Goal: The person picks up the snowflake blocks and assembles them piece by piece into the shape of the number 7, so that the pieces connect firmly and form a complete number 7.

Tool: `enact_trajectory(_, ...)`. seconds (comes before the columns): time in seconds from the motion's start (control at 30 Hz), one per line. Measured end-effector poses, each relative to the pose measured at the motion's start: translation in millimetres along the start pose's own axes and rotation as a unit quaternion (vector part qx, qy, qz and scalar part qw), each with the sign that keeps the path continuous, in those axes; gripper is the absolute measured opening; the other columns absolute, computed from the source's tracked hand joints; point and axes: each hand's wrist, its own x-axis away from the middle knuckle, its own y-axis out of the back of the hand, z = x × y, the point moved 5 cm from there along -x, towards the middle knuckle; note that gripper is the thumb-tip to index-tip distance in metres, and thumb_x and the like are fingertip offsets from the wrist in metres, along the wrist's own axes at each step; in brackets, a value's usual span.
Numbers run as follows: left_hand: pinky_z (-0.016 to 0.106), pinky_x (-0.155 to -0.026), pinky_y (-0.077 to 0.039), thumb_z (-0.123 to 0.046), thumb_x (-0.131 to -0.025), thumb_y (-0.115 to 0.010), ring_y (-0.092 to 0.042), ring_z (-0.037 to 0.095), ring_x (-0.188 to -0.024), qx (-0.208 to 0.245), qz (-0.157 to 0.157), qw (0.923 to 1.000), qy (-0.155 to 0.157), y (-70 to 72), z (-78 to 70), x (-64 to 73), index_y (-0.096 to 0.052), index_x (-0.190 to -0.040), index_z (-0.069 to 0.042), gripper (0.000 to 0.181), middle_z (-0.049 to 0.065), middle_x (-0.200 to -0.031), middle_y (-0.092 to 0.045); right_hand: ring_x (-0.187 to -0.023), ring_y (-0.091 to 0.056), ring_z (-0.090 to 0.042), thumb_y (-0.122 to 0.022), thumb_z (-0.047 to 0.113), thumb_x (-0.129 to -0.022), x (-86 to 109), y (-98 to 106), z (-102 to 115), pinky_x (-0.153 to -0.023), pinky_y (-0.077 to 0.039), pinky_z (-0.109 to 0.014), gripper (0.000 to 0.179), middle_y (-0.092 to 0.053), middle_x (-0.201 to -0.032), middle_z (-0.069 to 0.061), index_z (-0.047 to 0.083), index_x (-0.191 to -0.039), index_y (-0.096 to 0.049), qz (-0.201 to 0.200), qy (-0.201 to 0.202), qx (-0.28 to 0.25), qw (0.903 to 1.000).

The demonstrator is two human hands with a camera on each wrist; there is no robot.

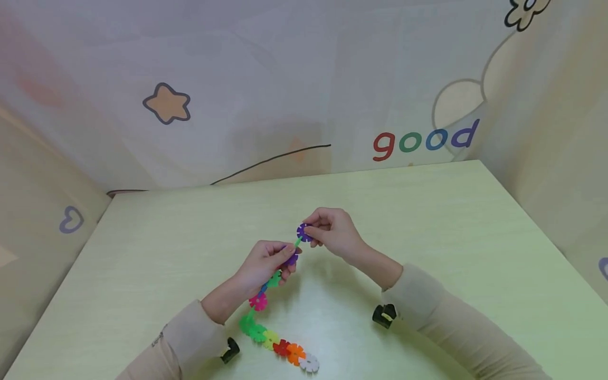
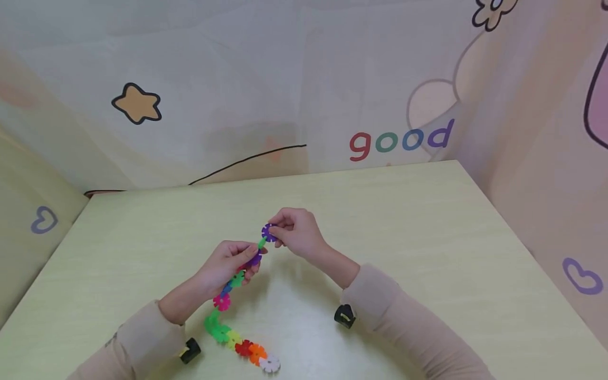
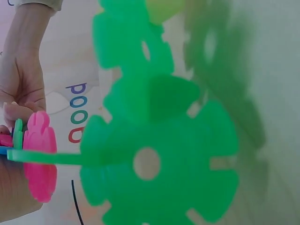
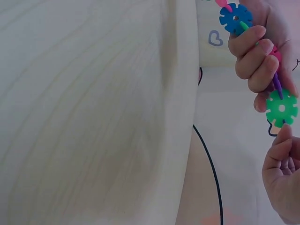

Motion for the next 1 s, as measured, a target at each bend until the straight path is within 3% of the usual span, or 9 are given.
enact_trajectory(0.23, 0.018, -0.046, -0.044, -0.018, -0.096, -0.046, -0.046, 0.01, -0.05, -0.003, -0.002, 1.0, -0.004, -1.1, -0.6, 0.1, -0.051, -0.107, 0.02, 0.039, 0.002, -0.064, -0.056, -0.053, -0.057, -0.012, -0.059, -0.003, -0.085, -0.4, -2, -4, -0.055, -0.051, -0.026, 0.01, -0.066, -0.078, -0.014, -0.008, -0.094, -0.062, -0.002, -0.023, -0.021, 0.9995)
enact_trajectory(0.43, 0.018, -0.046, -0.044, -0.019, -0.095, -0.047, -0.045, 0.01, -0.05, -0.006, 0.003, 0.9999, -0.009, 0.2, -2.4, 0.0, -0.053, -0.101, 0.019, 0.038, 0.003, -0.063, -0.056, -0.055, -0.058, -0.014, -0.059, -0.003, -0.085, 1.0, -1, 0, -0.062, -0.053, -0.039, 0.01, -0.066, -0.079, -0.013, -0.006, -0.094, -0.063, -0.001, -0.015, -0.019, 0.9997)
enact_trajectory(0.6, 0.019, -0.048, -0.045, -0.017, -0.095, -0.047, -0.048, 0.01, -0.051, 0.005, 0.012, 0.9999, 0.003, 0.6, -3.9, 0.7, -0.051, -0.107, 0.019, 0.039, 0.002, -0.065, -0.057, -0.058, -0.06, -0.016, -0.06, 0.0, -0.085, 0.4, 3, 0, -0.06, -0.052, -0.032, 0.011, -0.066, -0.08, -0.013, -0.005, -0.095, -0.063, 0.022, -0.009, -0.021, 0.9995)
enact_trajectory(0.83, 0.023, -0.06, -0.052, -0.018, -0.095, -0.048, -0.06, 0.011, -0.065, -0.003, 0.021, 0.9993, 0.03, 1.9, -2.1, 1.5, -0.048, -0.116, 0.016, 0.04, 0.004, -0.076, -0.063, -0.06, -0.058, -0.014, -0.06, 0.002, -0.086, -1.3, 7, -1, -0.055, -0.045, -0.021, 0.015, -0.066, -0.078, -0.009, -0.006, -0.098, -0.063, 0.042, -0.018, -0.052, 0.9976)
enact_trajectory(1.0, 0.031, -0.074, -0.053, -0.018, -0.095, -0.048, -0.063, 0.018, -0.078, -0.022, 0.02, 0.9985, 0.045, 6.5, 3.9, 2.8, -0.051, -0.117, 0.012, 0.037, 0.014, -0.091, -0.065, -0.061, -0.058, -0.014, -0.059, 0.002, -0.087, -1.0, 10, -7, -0.057, -0.047, -0.021, 0.017, -0.066, -0.079, -0.008, -0.007, -0.101, -0.062, 0.042, -0.039, -0.059, 0.9966)
